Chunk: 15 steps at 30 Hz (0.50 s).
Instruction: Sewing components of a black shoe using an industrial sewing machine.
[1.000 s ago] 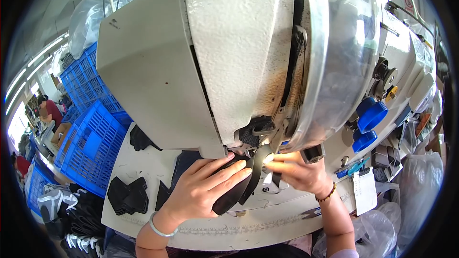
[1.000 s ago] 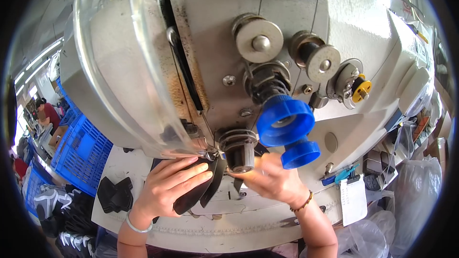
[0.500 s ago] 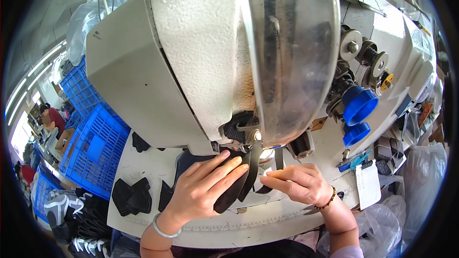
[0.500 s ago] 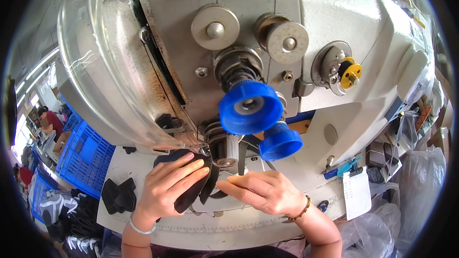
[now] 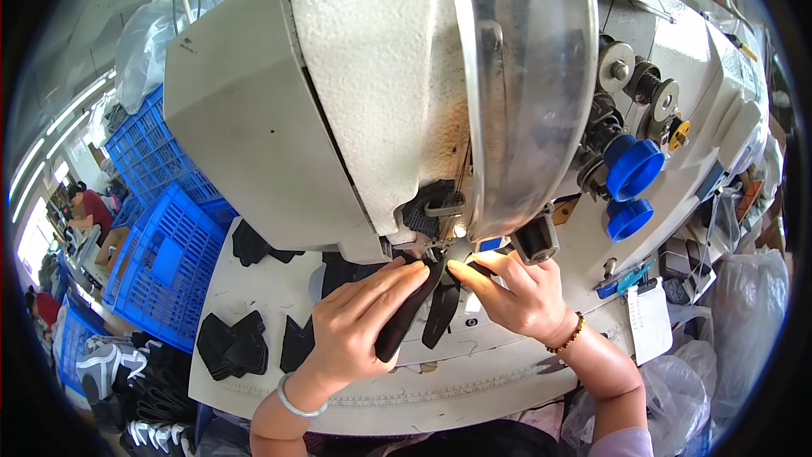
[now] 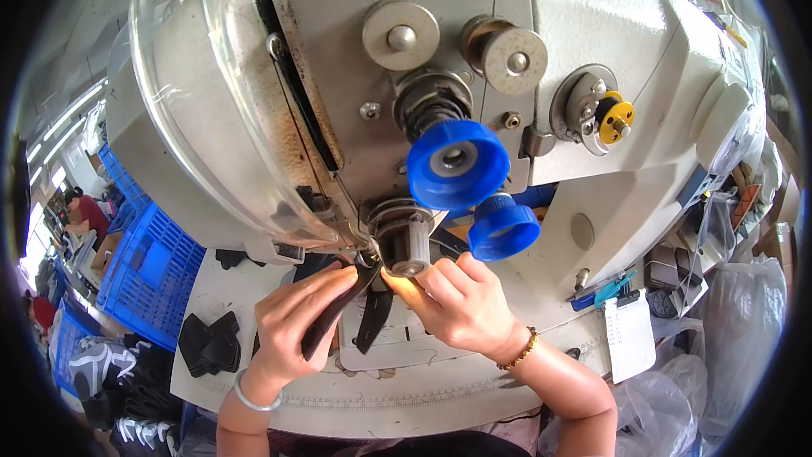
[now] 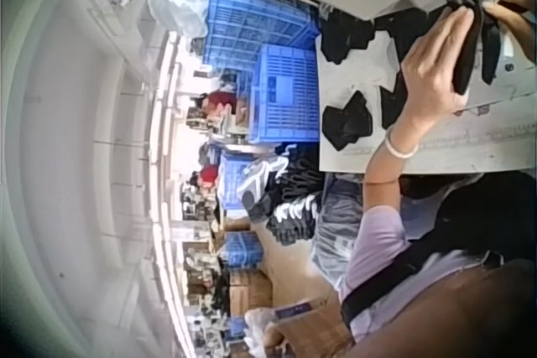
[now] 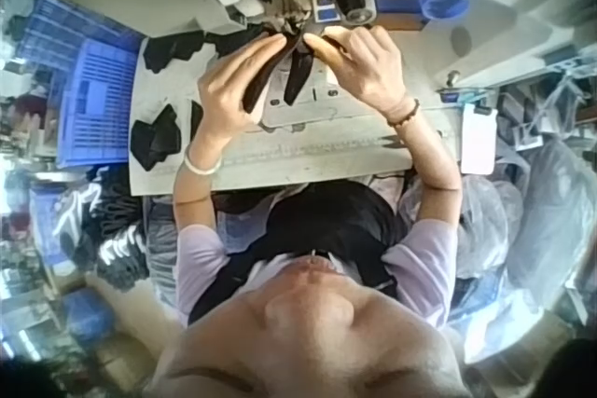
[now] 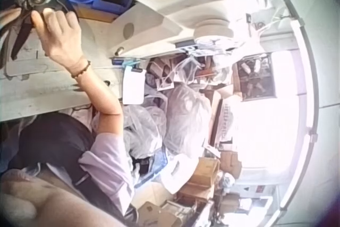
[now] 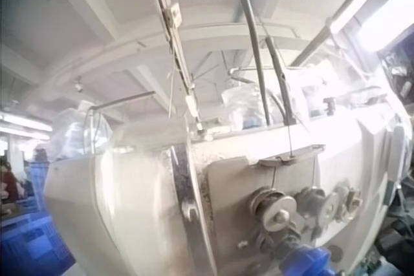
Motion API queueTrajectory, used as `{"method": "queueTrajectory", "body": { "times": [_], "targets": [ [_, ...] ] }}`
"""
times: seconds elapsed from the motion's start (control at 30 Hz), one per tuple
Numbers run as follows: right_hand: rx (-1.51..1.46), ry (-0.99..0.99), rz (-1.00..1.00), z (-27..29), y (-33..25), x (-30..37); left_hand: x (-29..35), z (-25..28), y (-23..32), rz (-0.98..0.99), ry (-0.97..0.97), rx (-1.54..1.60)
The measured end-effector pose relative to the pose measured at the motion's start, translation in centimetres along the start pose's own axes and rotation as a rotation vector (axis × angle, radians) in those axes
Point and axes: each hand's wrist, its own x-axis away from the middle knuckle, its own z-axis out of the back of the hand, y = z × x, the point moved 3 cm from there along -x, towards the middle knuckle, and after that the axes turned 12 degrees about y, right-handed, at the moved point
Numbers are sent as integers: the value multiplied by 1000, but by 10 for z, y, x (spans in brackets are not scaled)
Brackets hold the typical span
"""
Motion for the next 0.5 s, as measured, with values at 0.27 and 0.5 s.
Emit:
{"method": "queueTrajectory", "body": {
  "times": [0.27,0.5],
  "targets": [
    [-114,-22,-29,-6,0,-6,0,1,10,-32,-172,-82],
    [-364,-64,-197,-2,21,-1,-5,3,14,-7,-330,10]
  ]
}}
